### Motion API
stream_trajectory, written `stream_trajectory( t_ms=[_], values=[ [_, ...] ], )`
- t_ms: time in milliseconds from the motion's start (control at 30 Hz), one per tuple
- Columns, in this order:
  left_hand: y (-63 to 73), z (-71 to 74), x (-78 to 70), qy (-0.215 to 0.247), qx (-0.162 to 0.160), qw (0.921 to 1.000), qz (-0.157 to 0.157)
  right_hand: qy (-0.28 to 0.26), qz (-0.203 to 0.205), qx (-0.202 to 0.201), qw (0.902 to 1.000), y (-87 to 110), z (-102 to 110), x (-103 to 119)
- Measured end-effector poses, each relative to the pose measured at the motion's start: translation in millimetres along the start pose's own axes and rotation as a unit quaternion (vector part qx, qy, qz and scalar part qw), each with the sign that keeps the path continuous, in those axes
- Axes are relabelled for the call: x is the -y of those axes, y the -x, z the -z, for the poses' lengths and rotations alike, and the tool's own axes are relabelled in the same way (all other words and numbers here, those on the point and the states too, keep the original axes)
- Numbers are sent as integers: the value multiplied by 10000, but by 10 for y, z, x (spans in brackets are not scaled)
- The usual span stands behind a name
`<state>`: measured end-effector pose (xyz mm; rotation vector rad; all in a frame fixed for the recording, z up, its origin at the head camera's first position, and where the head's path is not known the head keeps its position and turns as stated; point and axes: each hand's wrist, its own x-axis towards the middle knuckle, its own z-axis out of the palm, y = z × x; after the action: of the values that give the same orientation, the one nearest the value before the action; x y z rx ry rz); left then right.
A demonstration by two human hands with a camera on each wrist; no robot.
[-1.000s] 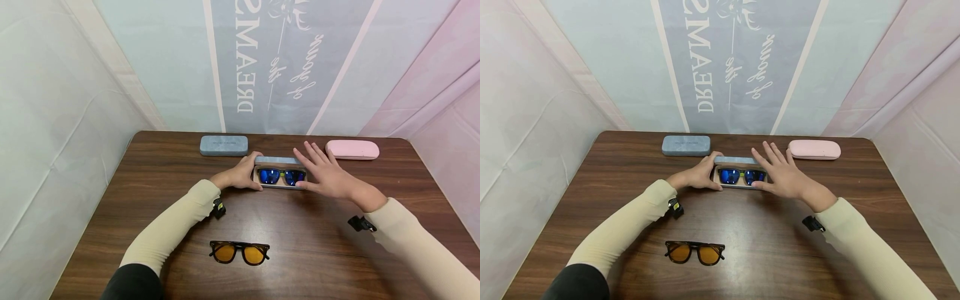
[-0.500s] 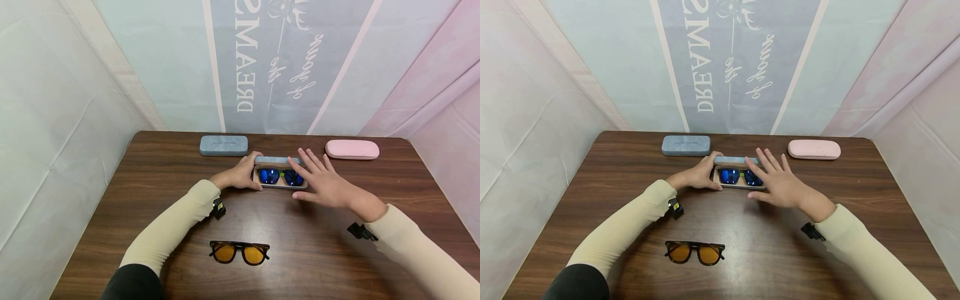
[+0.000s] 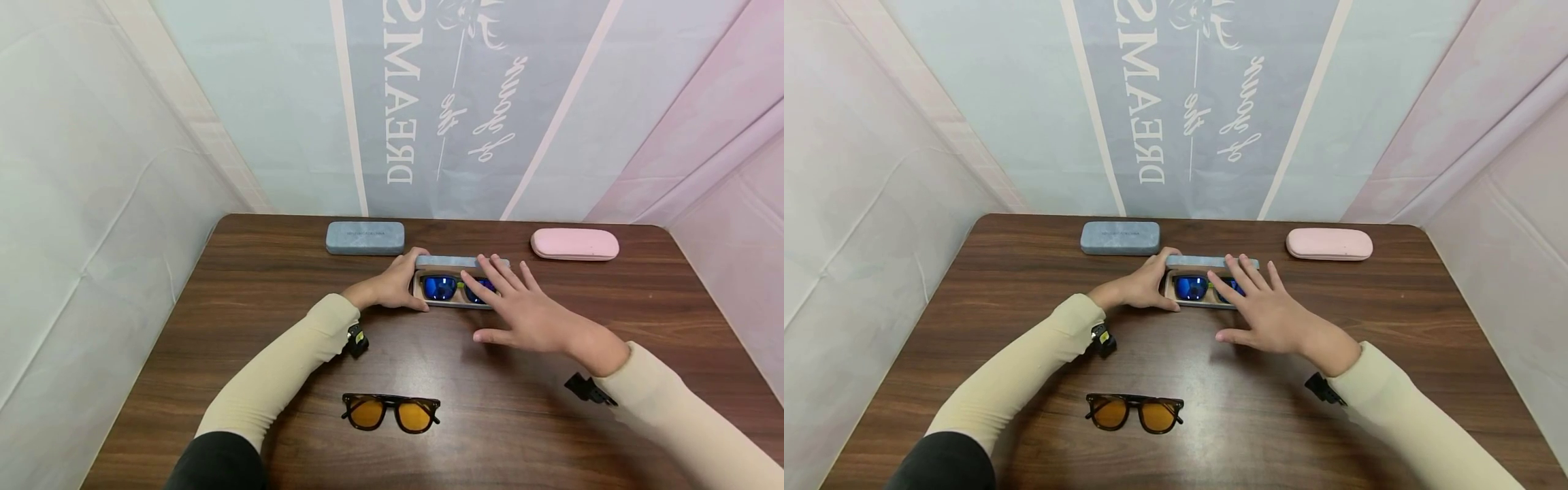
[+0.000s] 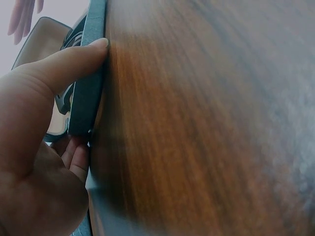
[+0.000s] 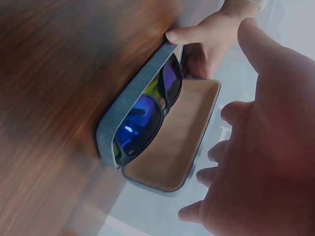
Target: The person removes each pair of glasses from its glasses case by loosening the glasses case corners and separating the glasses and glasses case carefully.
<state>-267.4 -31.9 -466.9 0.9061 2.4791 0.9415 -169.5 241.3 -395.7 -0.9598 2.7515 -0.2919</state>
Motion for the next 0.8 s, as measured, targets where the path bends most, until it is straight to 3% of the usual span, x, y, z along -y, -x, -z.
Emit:
stream_trajectory(
  t_ms=[367,800],
  values=[
    [0,3,-8,-24,2,10000,31,166,331,59,9993,24,-60,126],
    [-3,6,3,-32,66,10000,36,-109,404,127,9990,-37,-112,123]
  ],
)
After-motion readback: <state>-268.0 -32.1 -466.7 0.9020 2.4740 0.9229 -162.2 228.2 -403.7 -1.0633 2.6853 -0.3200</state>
